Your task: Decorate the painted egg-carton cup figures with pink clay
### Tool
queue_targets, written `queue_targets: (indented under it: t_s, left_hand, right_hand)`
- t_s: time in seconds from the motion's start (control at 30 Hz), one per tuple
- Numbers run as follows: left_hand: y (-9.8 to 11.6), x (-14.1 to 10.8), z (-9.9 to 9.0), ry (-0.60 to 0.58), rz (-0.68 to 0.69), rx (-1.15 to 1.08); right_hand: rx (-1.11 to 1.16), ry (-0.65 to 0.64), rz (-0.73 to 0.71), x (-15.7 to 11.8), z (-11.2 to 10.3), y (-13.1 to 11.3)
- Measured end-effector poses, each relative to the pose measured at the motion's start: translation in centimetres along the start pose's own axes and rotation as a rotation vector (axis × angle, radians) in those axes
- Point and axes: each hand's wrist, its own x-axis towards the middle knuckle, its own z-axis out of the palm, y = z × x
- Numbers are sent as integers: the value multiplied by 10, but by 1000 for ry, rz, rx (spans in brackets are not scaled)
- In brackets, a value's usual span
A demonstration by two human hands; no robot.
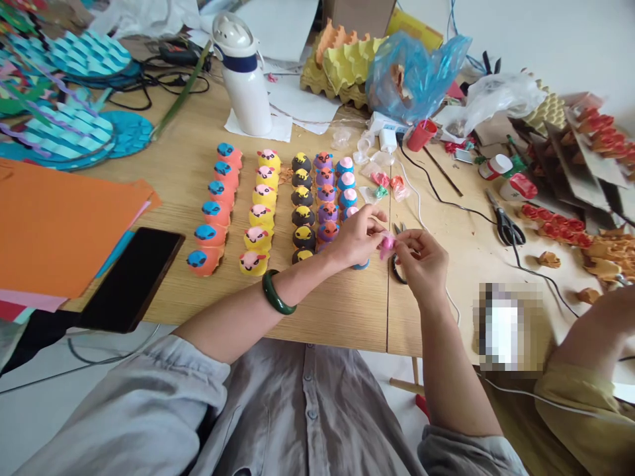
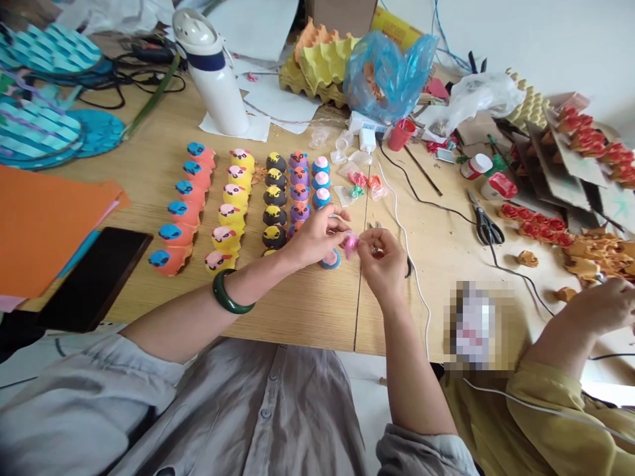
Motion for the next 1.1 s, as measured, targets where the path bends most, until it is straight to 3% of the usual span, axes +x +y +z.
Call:
queue_targets:
  t_s: [0.1,0.2,0.43,0.6,0.73,0.8,0.9,1.1]
  left_hand:
    - [1,-2,-1,-43,-179,-178]
    - [1,-4,-3,-62,-270,-340]
    - [3,-5,-9,-134,-275,-484]
    - [2,-8,-7,-84,-254,-318]
    - [2,-8,-8,-22,-128,37]
    - [2,-7,-10,-69,-156,95]
    - [2,-7,-11,-171,-296,-64]
    - [-4,-8,-9,-160,-372,-235]
  right_hand:
    - [-26,-34,-14,3,2,1]
    - [43,-152,62,5,2,1]
    - [103,-275,197,5,-3,-5]
    - [142,-327,305,6,-3,-3]
    - [223,-256,218,4,0,0]
    - [205,-203,167,2,1,0]
    - [133,-182,112,-2,1,-2]
    - [-35,-244,80,-3,-8,-2]
